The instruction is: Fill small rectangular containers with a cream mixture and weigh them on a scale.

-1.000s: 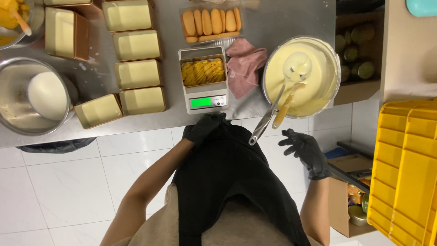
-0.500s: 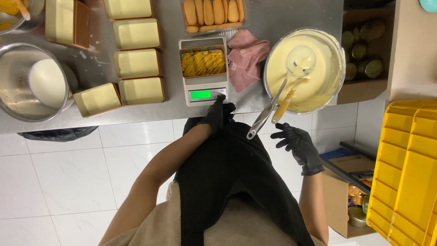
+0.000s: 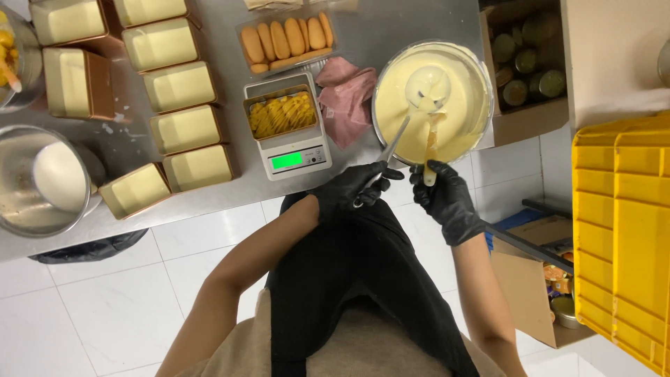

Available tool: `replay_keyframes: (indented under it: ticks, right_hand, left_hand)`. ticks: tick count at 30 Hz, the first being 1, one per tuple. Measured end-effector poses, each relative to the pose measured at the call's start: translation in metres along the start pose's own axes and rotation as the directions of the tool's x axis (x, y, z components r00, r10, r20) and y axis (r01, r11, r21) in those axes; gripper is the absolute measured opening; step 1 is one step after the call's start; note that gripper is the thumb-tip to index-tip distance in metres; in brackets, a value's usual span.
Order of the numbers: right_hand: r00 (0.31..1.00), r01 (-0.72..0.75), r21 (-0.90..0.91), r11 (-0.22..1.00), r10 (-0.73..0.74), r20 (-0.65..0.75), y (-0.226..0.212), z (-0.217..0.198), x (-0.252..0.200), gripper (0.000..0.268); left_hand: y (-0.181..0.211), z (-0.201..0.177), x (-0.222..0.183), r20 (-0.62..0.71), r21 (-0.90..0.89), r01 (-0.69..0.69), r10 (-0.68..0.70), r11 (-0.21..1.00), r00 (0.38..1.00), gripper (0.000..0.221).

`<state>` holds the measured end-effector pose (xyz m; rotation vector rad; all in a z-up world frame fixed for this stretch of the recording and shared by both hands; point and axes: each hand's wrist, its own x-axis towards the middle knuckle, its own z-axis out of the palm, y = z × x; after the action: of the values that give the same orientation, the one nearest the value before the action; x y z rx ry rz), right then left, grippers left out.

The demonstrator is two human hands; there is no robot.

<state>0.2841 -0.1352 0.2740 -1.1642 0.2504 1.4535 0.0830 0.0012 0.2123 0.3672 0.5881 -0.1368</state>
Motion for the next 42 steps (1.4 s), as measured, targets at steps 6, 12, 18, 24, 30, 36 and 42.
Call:
replay_keyframes:
  ticks: [6, 12, 18, 24, 30, 36, 42]
  right_hand:
    - [1.000, -0.022, 0.091, 0.996, 0.022, 0.006, -0.047, -0.032, -0.004, 0.042]
    - [0.999, -0.016, -0.213, 0.977, 0.023, 0.031, -0.062, -0.037, -0.075, 0.042]
    - [0.967, 0.181, -0.552, 0.814, -0.249, -0.049, -0.034, -0.072, -0.106, 0.031]
    - [0.854, 0.265, -0.657, 0.706, -0.487, -0.180, -0.029, -0.083, -0.117, 0.029]
    - [0.786, 0.357, -0.755, 0.550, -0.613, -0.075, -0.022, -0.116, -0.111, 0.028]
    - [0.726, 0.189, -0.950, 0.247, -0.687, -0.034, -0.051, -0.077, -0.109, 0.032]
    - [0.755, 0.263, -0.934, 0.244, -0.655, 0.041, -0.067, -0.113, -0.074, 0.035]
  left_hand:
    - [0.025, -0.008, 0.006, -0.070, 0.560, -0.171, 0.252, 0.811, 0.965, 0.039]
    - [0.057, 0.029, -0.030, 0.079, 0.930, 0.139, 0.554, -0.341, 0.829, 0.027]
    - [0.085, 0.025, -0.026, 0.542, 0.756, -0.173, 0.456, -0.631, 0.706, 0.027]
    - [0.141, 0.097, -0.088, -0.219, 0.631, 0.249, -0.139, 0.734, 0.966, 0.046]
    - [0.129, 0.071, -0.095, -0.279, 0.455, 0.408, -0.308, 0.791, 0.909, 0.045]
    - [0.159, 0.120, -0.145, -0.348, 0.550, 0.371, -0.198, 0.748, 0.916, 0.048]
    - [0.183, 0.132, -0.171, -0.279, 0.636, 0.316, -0.172, 0.704, 0.945, 0.051]
